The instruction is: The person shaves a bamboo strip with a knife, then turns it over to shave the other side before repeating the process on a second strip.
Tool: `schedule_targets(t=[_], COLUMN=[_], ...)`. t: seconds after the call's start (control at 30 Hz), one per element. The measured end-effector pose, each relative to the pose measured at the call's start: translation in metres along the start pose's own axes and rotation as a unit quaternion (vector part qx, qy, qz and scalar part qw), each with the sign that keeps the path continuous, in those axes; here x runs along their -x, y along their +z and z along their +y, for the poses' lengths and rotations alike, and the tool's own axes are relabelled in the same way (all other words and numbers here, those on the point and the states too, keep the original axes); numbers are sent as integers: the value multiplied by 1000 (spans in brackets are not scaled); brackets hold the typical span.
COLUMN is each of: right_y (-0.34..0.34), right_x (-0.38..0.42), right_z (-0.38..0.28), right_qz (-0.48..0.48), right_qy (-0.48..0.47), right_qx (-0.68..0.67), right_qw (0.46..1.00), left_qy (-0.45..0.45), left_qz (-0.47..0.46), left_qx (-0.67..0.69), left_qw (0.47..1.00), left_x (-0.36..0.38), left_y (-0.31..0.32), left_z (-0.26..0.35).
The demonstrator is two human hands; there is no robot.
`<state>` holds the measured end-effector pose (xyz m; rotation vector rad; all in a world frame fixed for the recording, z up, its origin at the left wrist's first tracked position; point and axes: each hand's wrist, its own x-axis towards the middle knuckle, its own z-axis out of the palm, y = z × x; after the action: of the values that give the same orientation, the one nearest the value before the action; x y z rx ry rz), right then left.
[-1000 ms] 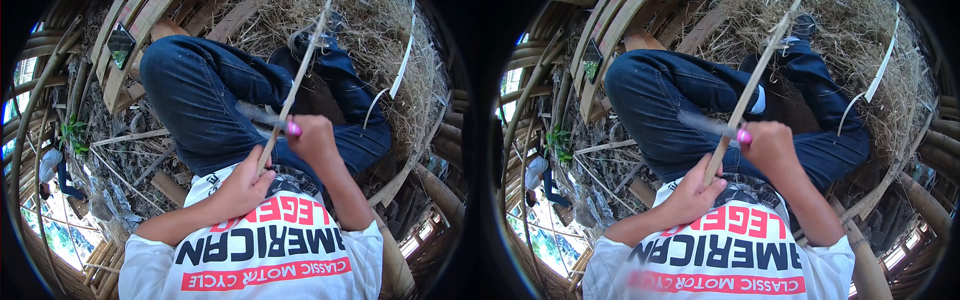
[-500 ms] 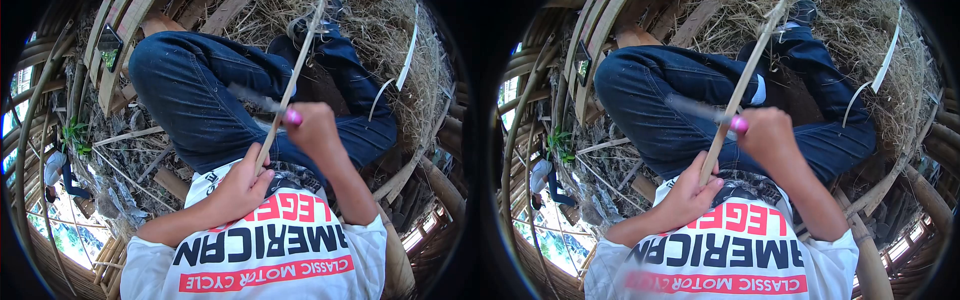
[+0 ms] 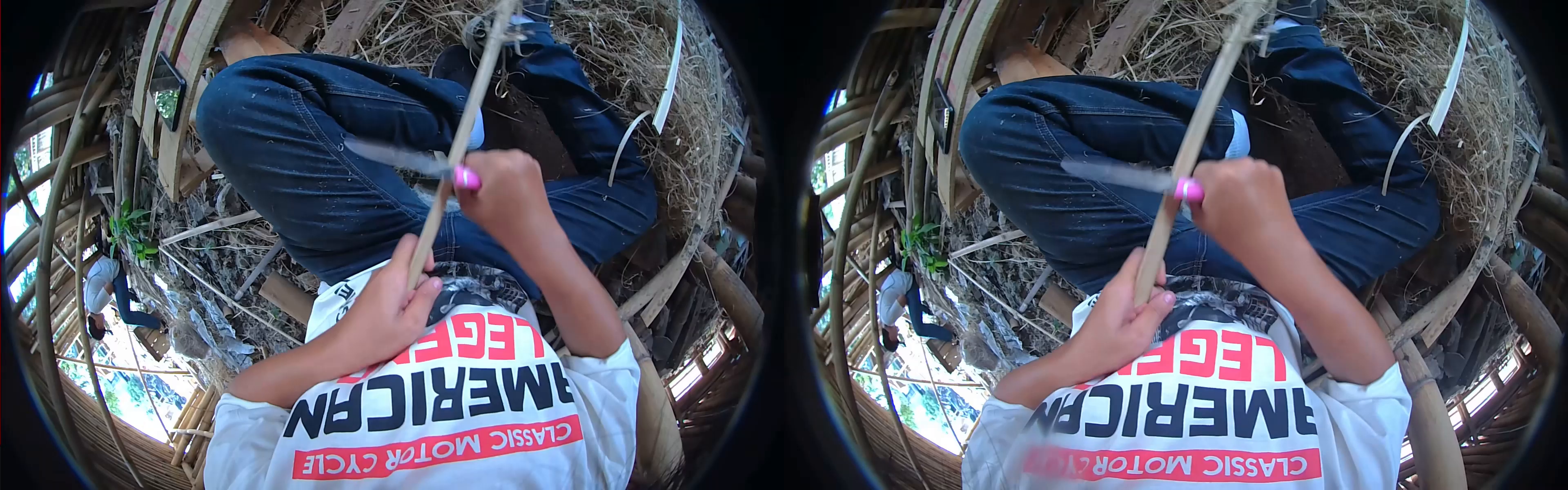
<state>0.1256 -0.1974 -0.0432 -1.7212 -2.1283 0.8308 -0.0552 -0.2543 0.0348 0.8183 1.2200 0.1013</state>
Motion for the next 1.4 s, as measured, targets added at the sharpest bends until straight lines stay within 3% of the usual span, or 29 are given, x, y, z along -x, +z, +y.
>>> schedule_targets(t=[0.07,0.1,0.17,0.37,0.43,0.47,0.5,0.57,0.7,0.8,1.03,1.13,1.17,1.23,1.27,1.3,1.37,1.4], right_y=[4,2,-4,-1,-2,4,8,1,-5,-5,-2,-4,-2,-6,-1,-4,-3,-3], right_x=[-18,-15,-4,-13,-1,-7,-17,-27,11,24,12,23,16,-1,5,13,18,11], right_z=[24,20,6,18,0,15,34,47,-7,-16,8,-9,2,27,19,5,-2,6], right_qz=[7,9,4,28,-11,34,40,18,-38,-55,-9,-39,-47,-36,-45,-41,-63,-55], right_qy=[89,91,2,95,-3,0,68,110,-15,-21,48,-51,4,86,91,20,-21,57], right_qx=[36,34,22,10,-38,-21,37,26,-42,-100,44,-35,49,52,59,41,-1,12], right_qw=[995,995,1000,995,999,999,996,993,998,993,998,997,998,994,993,998,998,997], left_qy=[7,5,34,20,17,18,18,18,24,-7,-5,7,4,5,9,8,11,17], left_qz=[14,13,12,18,21,23,22,24,-6,-52,-20,-12,-11,-8,-3,0,3,5], left_qx=[25,22,-41,-36,-37,-36,-36,-19,38,117,79,99,76,54,58,62,40,17], left_qw=[1000,1000,999,999,999,999,999,999,999,992,997,995,997,998,998,998,999,1000], left_x=[0,2,4,2,2,1,1,0,-5,-6,-9,-6,-6,-5,-6,-6,-4,-4], left_y=[0,-1,-2,-3,-3,-3,-2,-4,-9,-8,-5,-5,-7,-6,-5,-4,-5,-5], left_z=[-4,-3,0,4,4,3,3,3,2,0,3,3,2,1,1,1,1,1])
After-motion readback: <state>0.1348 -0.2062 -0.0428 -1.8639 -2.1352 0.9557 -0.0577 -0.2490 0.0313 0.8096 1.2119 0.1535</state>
